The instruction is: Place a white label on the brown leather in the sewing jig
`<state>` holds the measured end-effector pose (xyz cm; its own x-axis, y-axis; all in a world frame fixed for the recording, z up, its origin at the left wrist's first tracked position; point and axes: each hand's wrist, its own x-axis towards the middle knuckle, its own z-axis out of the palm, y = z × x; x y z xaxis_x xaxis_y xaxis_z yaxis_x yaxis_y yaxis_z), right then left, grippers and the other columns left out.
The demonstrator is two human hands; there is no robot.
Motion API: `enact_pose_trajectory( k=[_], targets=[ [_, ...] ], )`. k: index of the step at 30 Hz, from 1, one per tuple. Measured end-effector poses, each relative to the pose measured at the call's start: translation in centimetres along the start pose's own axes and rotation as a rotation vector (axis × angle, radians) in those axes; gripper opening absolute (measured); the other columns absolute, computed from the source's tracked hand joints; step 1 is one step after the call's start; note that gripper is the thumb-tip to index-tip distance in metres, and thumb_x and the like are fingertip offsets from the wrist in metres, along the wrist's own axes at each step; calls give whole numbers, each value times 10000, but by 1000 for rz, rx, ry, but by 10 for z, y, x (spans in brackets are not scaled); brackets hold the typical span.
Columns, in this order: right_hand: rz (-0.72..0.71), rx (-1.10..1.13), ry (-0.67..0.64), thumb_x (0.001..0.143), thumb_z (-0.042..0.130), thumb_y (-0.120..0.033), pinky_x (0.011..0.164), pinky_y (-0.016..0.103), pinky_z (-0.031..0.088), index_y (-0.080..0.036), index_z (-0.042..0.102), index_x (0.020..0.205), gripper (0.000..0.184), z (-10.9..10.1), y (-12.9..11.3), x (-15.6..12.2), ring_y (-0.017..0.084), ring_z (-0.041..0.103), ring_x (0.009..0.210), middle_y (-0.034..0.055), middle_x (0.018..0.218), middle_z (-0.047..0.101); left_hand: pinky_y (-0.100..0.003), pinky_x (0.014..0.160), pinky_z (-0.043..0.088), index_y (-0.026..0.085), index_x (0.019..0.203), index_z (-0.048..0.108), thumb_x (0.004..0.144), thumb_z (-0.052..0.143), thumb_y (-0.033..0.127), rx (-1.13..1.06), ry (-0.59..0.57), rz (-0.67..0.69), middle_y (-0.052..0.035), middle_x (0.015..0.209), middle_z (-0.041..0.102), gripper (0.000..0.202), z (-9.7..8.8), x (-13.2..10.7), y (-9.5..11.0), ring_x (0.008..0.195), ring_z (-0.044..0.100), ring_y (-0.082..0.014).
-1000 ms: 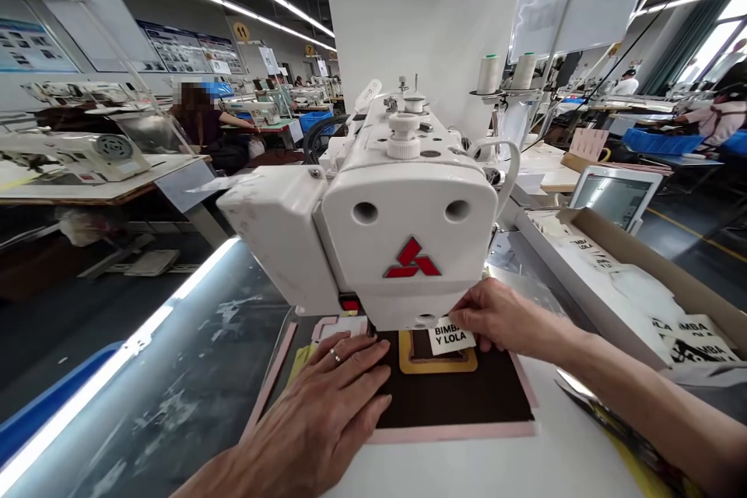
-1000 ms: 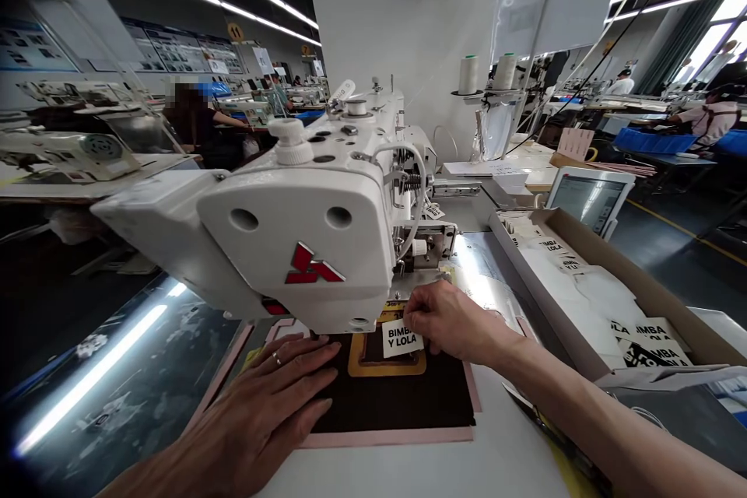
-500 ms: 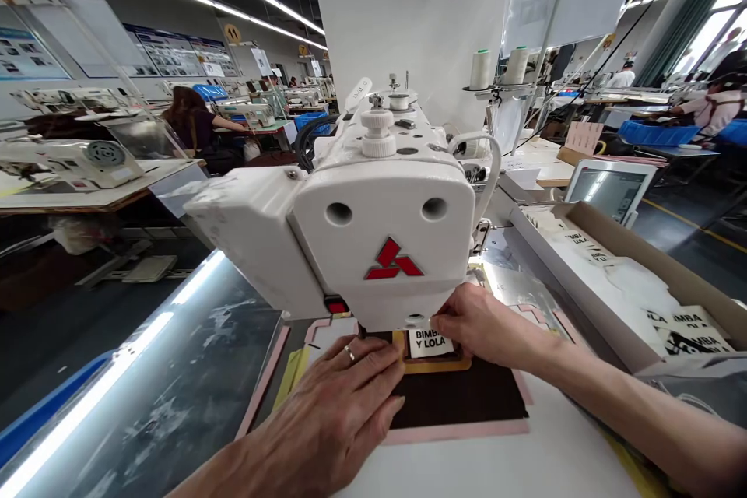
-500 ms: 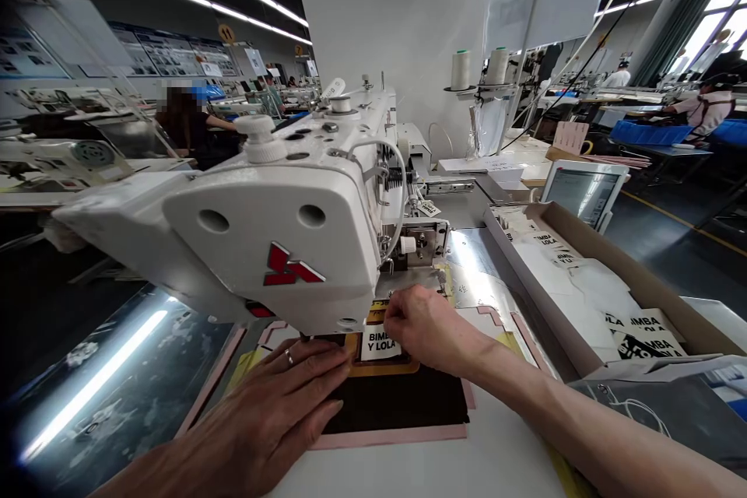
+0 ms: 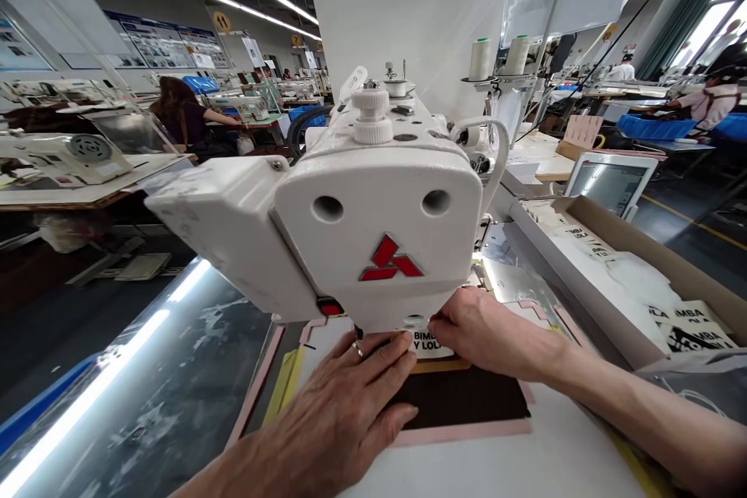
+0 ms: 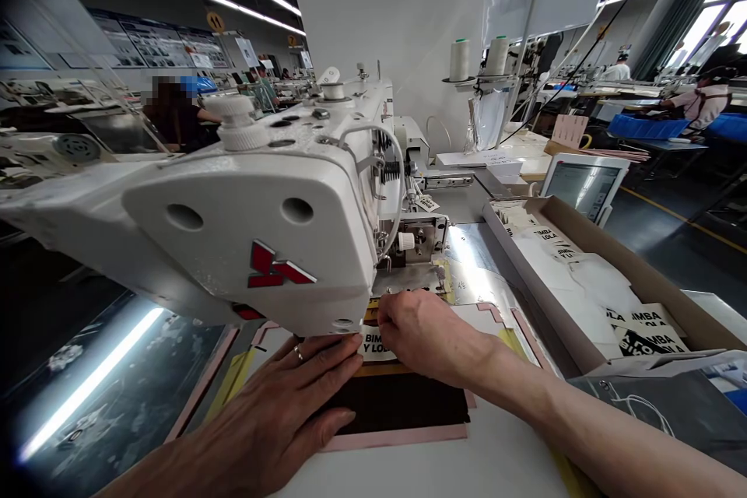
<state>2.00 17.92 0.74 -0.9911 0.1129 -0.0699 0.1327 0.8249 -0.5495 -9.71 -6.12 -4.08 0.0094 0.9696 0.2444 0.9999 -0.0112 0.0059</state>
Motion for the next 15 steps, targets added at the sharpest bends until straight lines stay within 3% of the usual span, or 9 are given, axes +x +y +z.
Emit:
enact_pose_trajectory(
  k=[6, 11, 15],
  targets=[
    [-82, -29, 11, 984, 594, -202, 736, 282, 489, -221, 745, 930, 162, -5, 2, 4, 206, 668, 828, 38, 840, 743, -556, 1175, 504, 204, 1567, 472, 1126, 476, 416, 12, -27, -6, -20, 1633, 493, 489, 0, 2, -1, 1466, 508, -315],
    [-111, -112, 95, 1032, 538, -156, 787, 323, 500, -197, 702, 1005, 171, 6, 3, -8, 222, 660, 885, 85, 984, 718, -540, 1195, 477, 231, 1486, 547, 1130, 472, 431, -42, 4, -43, -25, 1572, 569, 415, 0, 4, 1, 1433, 542, -295],
    [-312, -279, 153, 1063, 506, -127, 865, 367, 516, -216, 657, 1031, 179, 22, 10, -23, 234, 626, 978, 90, 1089, 669, -516, 1191, 478, 234, 1444, 580, 1141, 432, 437, -98, 35, -90, -35, 1528, 608, 393, 2, 5, 5, 1389, 586, -272]
  ],
)
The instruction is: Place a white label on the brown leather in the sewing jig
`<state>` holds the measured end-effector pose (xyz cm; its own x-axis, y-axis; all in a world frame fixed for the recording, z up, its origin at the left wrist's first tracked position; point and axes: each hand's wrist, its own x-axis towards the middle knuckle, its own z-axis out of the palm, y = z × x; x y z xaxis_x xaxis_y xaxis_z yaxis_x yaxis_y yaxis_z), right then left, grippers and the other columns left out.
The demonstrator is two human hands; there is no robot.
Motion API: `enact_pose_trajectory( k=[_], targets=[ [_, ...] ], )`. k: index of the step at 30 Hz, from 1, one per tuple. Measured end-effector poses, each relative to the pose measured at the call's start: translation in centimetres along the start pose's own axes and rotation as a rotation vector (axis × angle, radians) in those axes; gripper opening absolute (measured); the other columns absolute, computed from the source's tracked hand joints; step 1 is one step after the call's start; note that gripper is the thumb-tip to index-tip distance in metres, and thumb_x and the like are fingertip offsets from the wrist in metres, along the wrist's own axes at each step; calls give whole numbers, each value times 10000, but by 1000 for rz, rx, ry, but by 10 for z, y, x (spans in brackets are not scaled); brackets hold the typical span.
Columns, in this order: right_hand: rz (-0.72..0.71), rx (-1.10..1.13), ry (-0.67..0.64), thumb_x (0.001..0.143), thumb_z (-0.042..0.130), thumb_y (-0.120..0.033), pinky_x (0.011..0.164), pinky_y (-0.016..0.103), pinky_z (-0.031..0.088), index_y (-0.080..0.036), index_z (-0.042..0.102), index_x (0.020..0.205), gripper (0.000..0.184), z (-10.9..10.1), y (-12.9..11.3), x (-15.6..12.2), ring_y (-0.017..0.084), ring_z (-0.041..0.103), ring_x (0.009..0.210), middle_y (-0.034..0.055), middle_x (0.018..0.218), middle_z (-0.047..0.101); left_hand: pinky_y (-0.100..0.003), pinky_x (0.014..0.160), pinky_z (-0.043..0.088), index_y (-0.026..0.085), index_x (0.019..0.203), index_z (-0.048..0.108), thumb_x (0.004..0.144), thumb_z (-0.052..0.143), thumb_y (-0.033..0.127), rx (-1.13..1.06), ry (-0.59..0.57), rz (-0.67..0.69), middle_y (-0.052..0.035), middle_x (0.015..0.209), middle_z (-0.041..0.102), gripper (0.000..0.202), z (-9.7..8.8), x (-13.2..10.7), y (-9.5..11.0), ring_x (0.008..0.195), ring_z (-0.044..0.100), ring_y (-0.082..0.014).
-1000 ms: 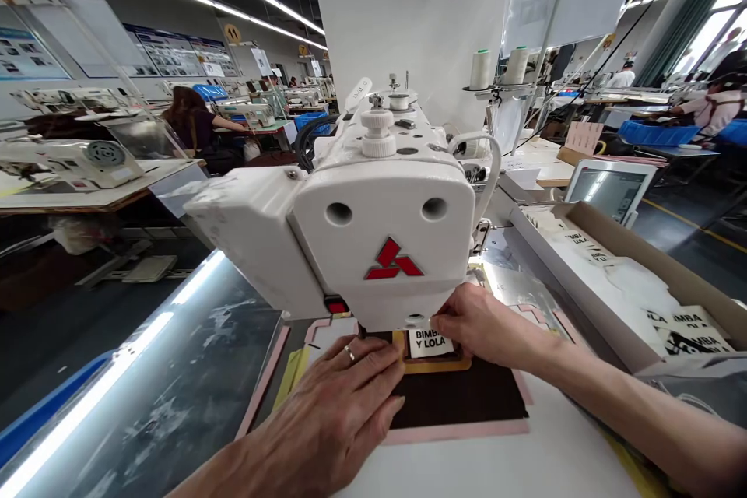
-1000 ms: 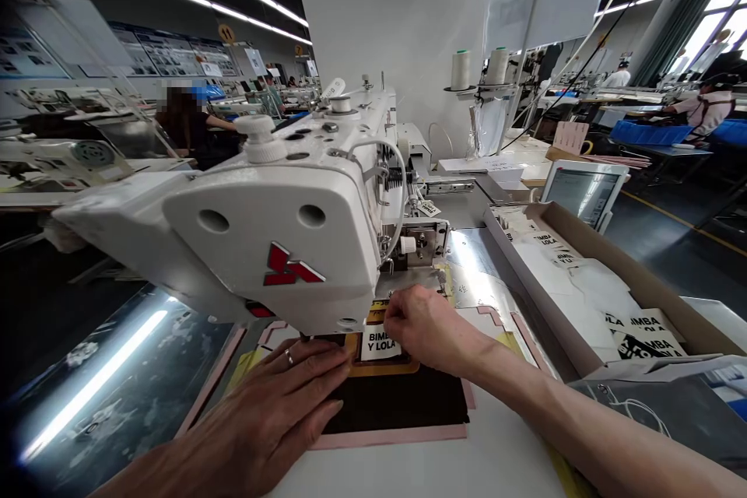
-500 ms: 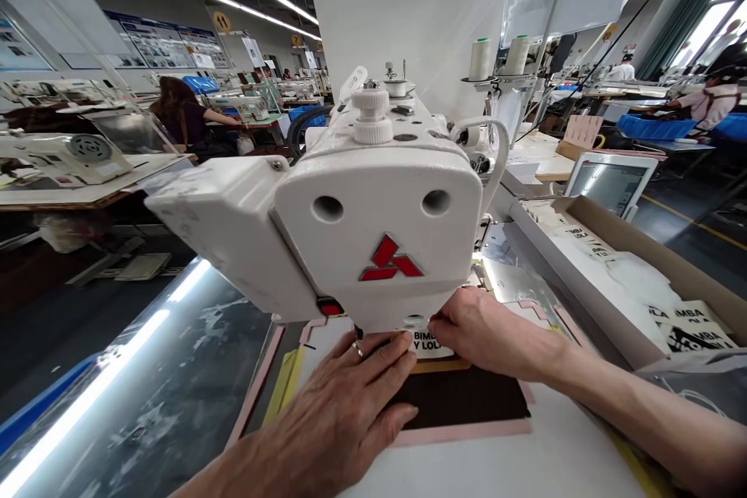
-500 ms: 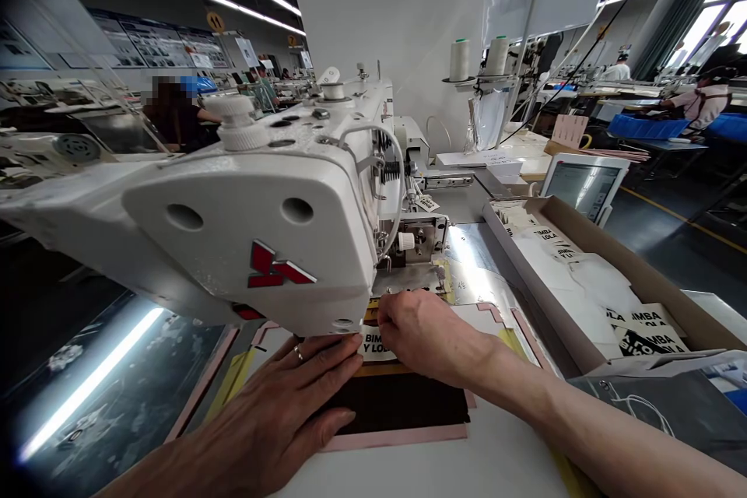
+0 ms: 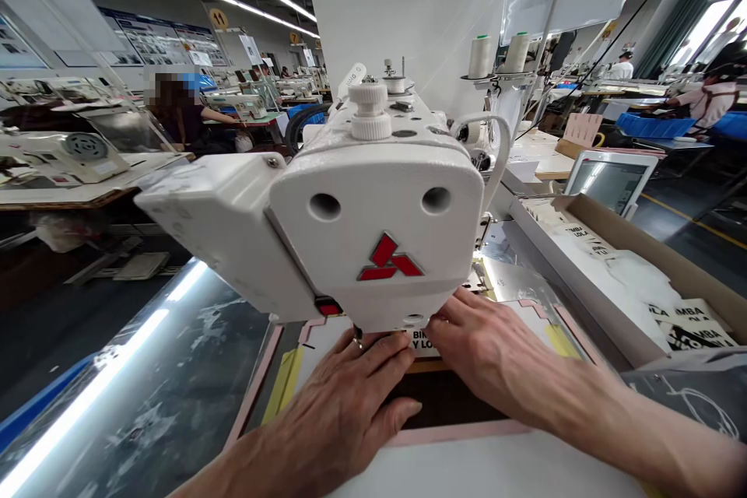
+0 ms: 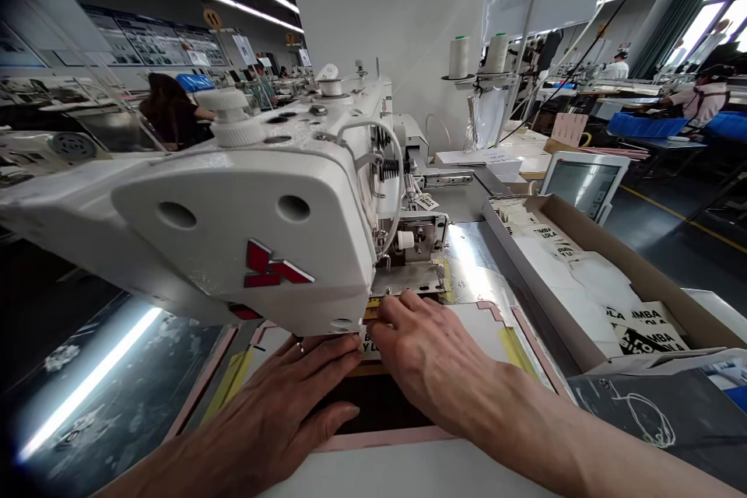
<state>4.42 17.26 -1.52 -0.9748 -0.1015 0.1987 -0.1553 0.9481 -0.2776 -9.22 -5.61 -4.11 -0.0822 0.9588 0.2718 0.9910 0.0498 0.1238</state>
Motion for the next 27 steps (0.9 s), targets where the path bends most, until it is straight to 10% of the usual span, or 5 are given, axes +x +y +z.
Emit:
enact_pose_trajectory(
  k=[27],
  targets=[
    [-314, 4, -57, 1117, 471, -170, 1039, 395, 508, -211, 692, 1346, 322, -3, 14, 4, 231, 624, 1160, 109, 1307, 734, -409, 1145, 512, 172, 1408, 642, 1119, 482, 261, -3, 40, 103, -62, 1462, 667, 342, -13, 2, -10, 1315, 659, -243]
  ],
)
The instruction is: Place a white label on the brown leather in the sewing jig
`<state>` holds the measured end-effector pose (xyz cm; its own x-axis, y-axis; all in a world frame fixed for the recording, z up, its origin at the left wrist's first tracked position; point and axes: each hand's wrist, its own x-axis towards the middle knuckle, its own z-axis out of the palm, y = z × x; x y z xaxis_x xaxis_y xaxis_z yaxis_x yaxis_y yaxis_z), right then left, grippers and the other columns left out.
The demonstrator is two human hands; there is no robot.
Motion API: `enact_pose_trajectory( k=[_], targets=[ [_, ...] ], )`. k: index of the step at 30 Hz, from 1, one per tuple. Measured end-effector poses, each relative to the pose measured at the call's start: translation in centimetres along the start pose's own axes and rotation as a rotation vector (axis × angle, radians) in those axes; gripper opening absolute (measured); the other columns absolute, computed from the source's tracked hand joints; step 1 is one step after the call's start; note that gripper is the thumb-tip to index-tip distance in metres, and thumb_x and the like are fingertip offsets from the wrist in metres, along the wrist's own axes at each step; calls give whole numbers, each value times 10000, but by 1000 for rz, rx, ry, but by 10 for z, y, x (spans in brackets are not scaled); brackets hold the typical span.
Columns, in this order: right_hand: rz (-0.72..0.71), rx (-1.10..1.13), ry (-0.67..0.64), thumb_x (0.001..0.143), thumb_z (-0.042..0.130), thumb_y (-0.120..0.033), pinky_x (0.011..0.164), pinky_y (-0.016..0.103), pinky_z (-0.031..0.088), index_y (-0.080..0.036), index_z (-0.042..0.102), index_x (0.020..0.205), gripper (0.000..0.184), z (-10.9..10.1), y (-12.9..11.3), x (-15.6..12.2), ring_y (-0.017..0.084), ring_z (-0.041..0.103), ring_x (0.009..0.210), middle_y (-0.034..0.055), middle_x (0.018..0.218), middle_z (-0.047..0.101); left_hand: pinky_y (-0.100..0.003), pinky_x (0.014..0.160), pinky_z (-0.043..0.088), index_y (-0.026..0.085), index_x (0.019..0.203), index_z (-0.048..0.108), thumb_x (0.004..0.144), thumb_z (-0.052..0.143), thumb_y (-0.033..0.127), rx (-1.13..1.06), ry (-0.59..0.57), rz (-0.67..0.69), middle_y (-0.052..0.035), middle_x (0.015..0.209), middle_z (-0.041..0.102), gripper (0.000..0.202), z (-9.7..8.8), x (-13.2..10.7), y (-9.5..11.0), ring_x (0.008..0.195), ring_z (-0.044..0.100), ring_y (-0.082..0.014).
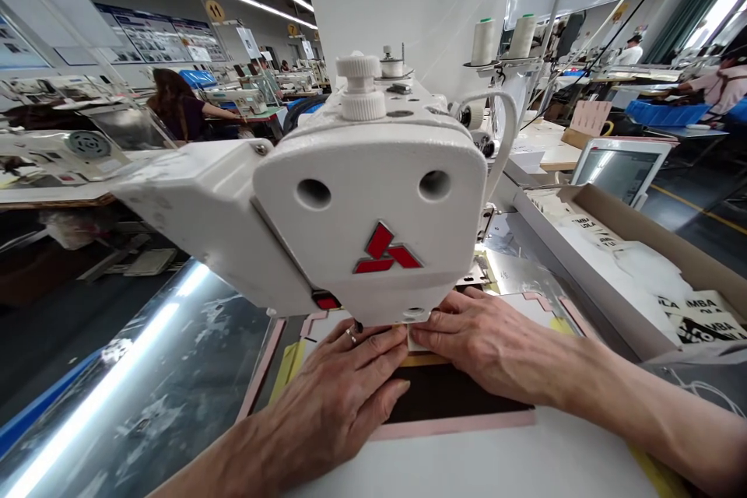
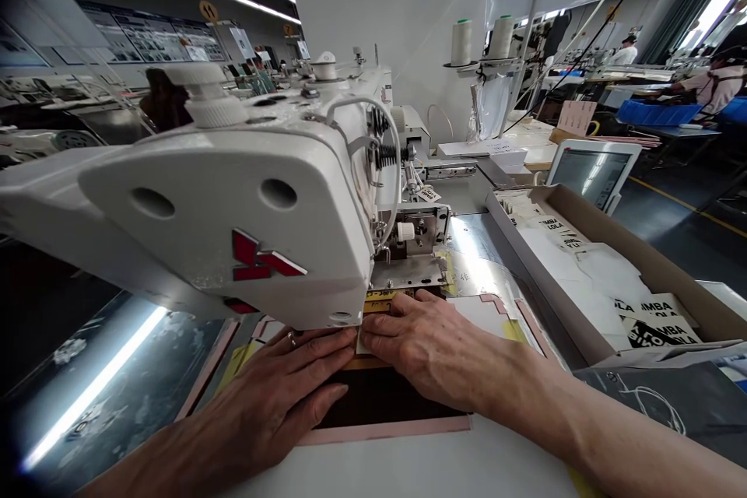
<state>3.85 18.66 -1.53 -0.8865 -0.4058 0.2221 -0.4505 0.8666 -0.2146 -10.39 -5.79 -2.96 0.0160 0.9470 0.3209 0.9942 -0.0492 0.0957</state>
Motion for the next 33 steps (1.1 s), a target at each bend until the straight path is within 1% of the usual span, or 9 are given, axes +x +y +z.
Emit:
enact_pose_trajectory(
  k=[4, 6, 11, 15, 20, 24, 27, 30, 33],
  targets=[
    [1, 15, -2, 1124, 465, -178, 1054, 406, 500, -232, 680, 1365, 328, -1, -2, 1, 233, 613, 1184, 95, 1297, 738, -404, 1169, 496, 228, 1483, 588, 1100, 527, 260, -3, -72, -19, -42, 1558, 585, 389, 1, 0, -4, 1352, 636, -240],
    [4, 19, -8, 1111, 485, -167, 1052, 418, 499, -237, 695, 1340, 318, -2, -2, 1, 242, 607, 1188, 93, 1289, 740, -399, 1159, 503, 240, 1483, 586, 1095, 547, 280, -24, -83, -25, -42, 1552, 592, 392, -1, 1, -4, 1352, 637, -242],
    [11, 25, -17, 1099, 503, -169, 1045, 427, 487, -246, 708, 1327, 316, -5, 1, 1, 252, 600, 1180, 83, 1280, 745, -387, 1152, 495, 244, 1384, 669, 1080, 600, 349, -92, -44, -16, -51, 1426, 692, 329, -6, 6, -3, 1287, 675, -243],
    [25, 47, -17, 1107, 496, -190, 1008, 415, 470, -269, 698, 1351, 327, -2, 1, -1, 248, 601, 1135, 69, 1299, 745, -374, 1131, 498, 236, 1369, 672, 1079, 601, 360, -106, -31, -17, -53, 1403, 701, 324, -6, 7, -1, 1254, 683, -239],
    [117, 54, -39, 1125, 479, -198, 968, 417, 425, -240, 637, 1417, 335, 3, -7, -3, 247, 590, 1115, 64, 1376, 713, -370, 1143, 482, 224, 1350, 671, 1100, 565, 373, -92, -7, -15, -41, 1367, 720, 310, -4, 8, 0, 1233, 691, -230],
    [122, 39, -66, 1125, 482, -194, 949, 426, 414, -230, 664, 1339, 284, 3, -10, -4, 250, 581, 1105, 45, 1384, 708, -375, 1141, 495, 237, 1427, 631, 1087, 570, 306, -121, -27, -18, -50, 1406, 699, 352, -4, 6, -1, 1290, 668, -234],
    [107, 31, -58, 1119, 482, -185, 943, 427, 421, -232, 665, 1329, 283, 3, -7, -4, 250, 580, 1097, 38, 1371, 715, -366, 1127, 509, 244, 1492, 588, 1082, 543, 234, -135, -43, -17, -61, 1436, 680, 413, -5, 6, -4, 1309, 660, -230],
    [81, 28, -34, 1110, 482, -163, 967, 414, 437, -225, 674, 1325, 295, 4, -5, -5, 244, 587, 1128, 54, 1376, 713, -369, 1118, 515, 228, 1466, 614, 1084, 530, 218, -131, -32, -15, -66, 1437, 679, 391, -6, 5, -8, 1275, 677, -231],
    [39, 42, -7, 1116, 464, -157, 1032, 391, 438, -222, 667, 1351, 318, 3, -4, -4, 225, 591, 1169, 60, 1405, 700, -374, 1084, 522, 230, 1465, 606, 1099, 505, 219, -124, -42, -23, -52, 1467, 656, 380, -5, 3, -12, 1264, 671, -231]
  ],
)
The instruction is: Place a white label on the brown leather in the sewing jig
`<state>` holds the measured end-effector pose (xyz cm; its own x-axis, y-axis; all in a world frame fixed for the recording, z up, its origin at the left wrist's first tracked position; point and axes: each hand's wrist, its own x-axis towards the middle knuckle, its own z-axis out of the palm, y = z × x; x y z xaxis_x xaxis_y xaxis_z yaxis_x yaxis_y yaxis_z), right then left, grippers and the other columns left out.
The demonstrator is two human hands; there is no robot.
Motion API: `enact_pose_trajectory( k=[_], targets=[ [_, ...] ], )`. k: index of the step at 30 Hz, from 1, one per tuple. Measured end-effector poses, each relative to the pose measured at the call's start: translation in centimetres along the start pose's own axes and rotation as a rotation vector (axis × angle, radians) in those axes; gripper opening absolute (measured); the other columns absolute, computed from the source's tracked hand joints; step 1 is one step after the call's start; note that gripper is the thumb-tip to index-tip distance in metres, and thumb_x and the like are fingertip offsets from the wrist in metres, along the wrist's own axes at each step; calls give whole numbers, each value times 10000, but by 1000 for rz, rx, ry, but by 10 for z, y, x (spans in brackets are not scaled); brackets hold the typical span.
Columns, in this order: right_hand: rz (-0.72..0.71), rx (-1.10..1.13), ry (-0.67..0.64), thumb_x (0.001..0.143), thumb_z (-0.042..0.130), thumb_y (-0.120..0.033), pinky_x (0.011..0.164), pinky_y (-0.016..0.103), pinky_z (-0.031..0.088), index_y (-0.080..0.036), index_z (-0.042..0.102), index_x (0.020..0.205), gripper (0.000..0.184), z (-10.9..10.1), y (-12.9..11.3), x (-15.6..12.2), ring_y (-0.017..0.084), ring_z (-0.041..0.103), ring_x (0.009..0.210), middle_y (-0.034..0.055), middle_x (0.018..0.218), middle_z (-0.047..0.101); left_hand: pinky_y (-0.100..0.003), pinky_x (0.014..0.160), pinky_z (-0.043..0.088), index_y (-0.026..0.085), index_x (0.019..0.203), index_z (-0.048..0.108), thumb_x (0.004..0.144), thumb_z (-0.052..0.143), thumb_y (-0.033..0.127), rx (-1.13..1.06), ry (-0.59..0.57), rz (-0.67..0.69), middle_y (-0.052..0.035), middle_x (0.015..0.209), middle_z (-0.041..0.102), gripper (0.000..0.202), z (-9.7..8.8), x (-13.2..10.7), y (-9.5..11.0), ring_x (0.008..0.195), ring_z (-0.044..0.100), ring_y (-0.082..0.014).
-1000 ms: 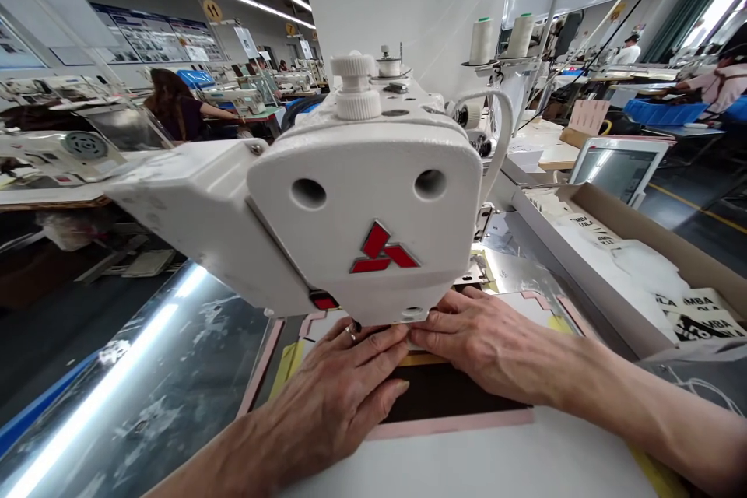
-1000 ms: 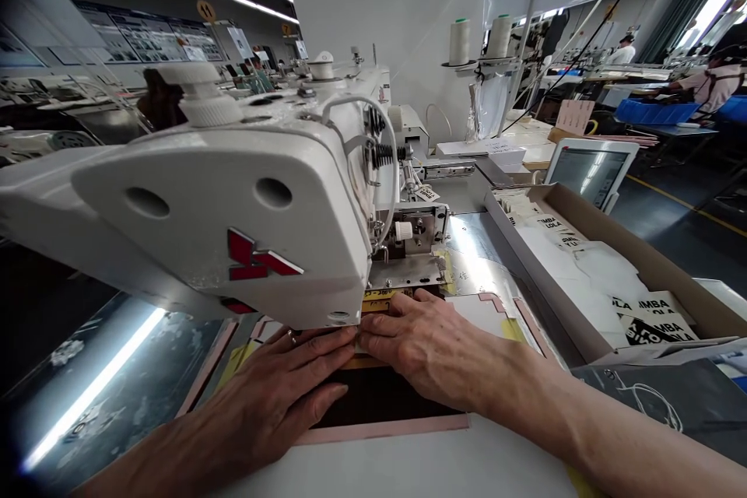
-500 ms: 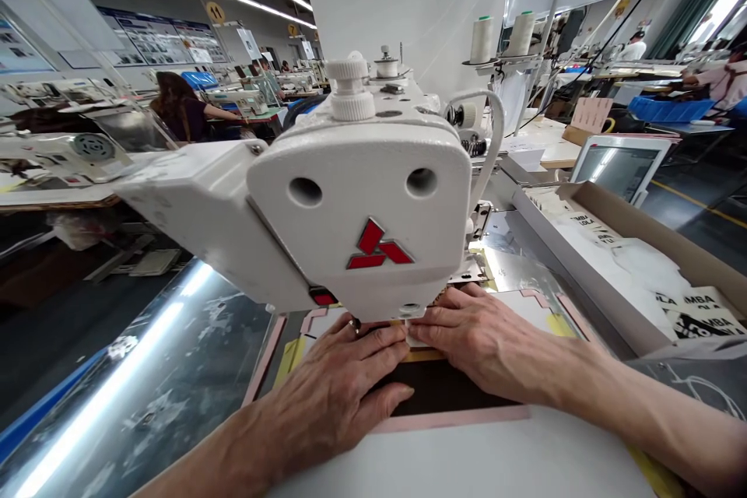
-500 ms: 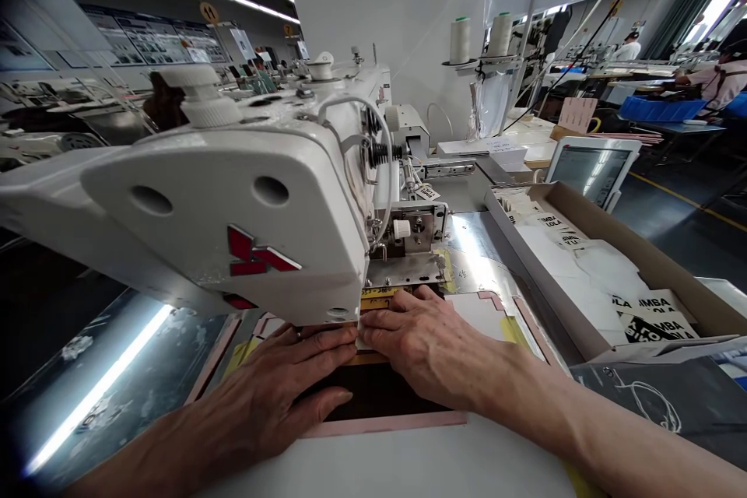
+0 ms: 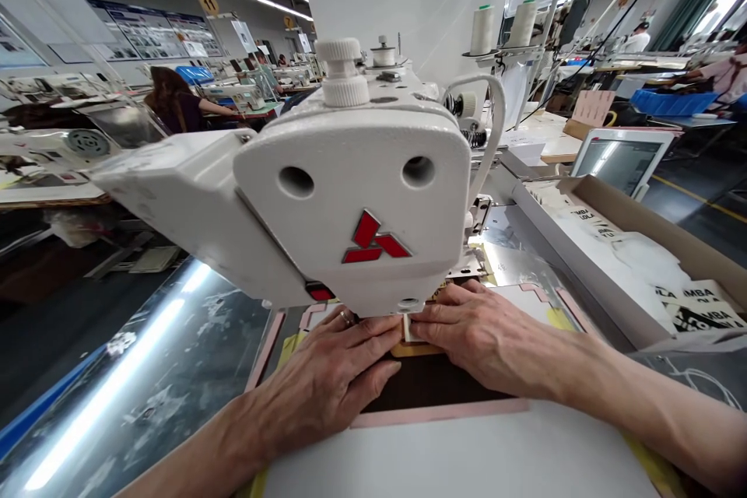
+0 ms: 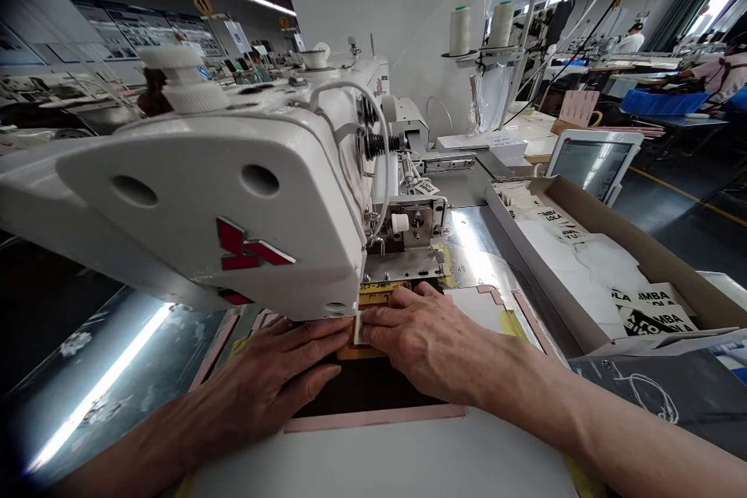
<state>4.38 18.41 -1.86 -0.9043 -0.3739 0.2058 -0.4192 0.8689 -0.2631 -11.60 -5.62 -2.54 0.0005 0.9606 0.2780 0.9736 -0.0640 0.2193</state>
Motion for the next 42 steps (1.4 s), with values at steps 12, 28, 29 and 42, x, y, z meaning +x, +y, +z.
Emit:
enact_pose_trajectory(
  k=[12, 28, 29, 42],
  targets=[
    [58, 36, -72, 1067, 516, -124, 1056, 423, 421, -230, 690, 1294, 304, -4, -4, 4, 242, 563, 1135, -18, 1396, 706, -415, 1139, 491, 233, 1436, 628, 1096, 545, 285, 59, -60, 33, -46, 1493, 641, 354, -3, 6, 1, 1295, 655, -257],
    [77, 56, -58, 1138, 526, -411, 1088, 450, 394, -295, 652, 1386, 301, 1, 0, 0, 252, 549, 1207, -69, 1496, 639, -430, 1181, 473, 276, 1533, 539, 1098, 526, 278, 28, -124, -18, -37, 1565, 573, 435, -9, -3, 4, 1338, 631, -251],
    [78, 55, -58, 1137, 527, -413, 1097, 452, 390, -295, 658, 1368, 291, 0, 0, 0, 253, 548, 1217, -69, 1495, 639, -443, 1184, 476, 284, 1557, 512, 1095, 520, 272, 61, -128, -24, -34, 1597, 540, 463, -9, -10, 2, 1365, 613, -259],
    [121, 47, -58, 1123, 540, -464, 987, 429, 414, -317, 685, 1357, 313, -2, -6, 1, 249, 574, 1154, -26, 1410, 687, -374, 1180, 484, 262, 1421, 654, 1069, 595, 304, 172, 58, -7, -9, 1494, 642, 359, -3, -44, -15, 1386, 589, -241]
  ],
)
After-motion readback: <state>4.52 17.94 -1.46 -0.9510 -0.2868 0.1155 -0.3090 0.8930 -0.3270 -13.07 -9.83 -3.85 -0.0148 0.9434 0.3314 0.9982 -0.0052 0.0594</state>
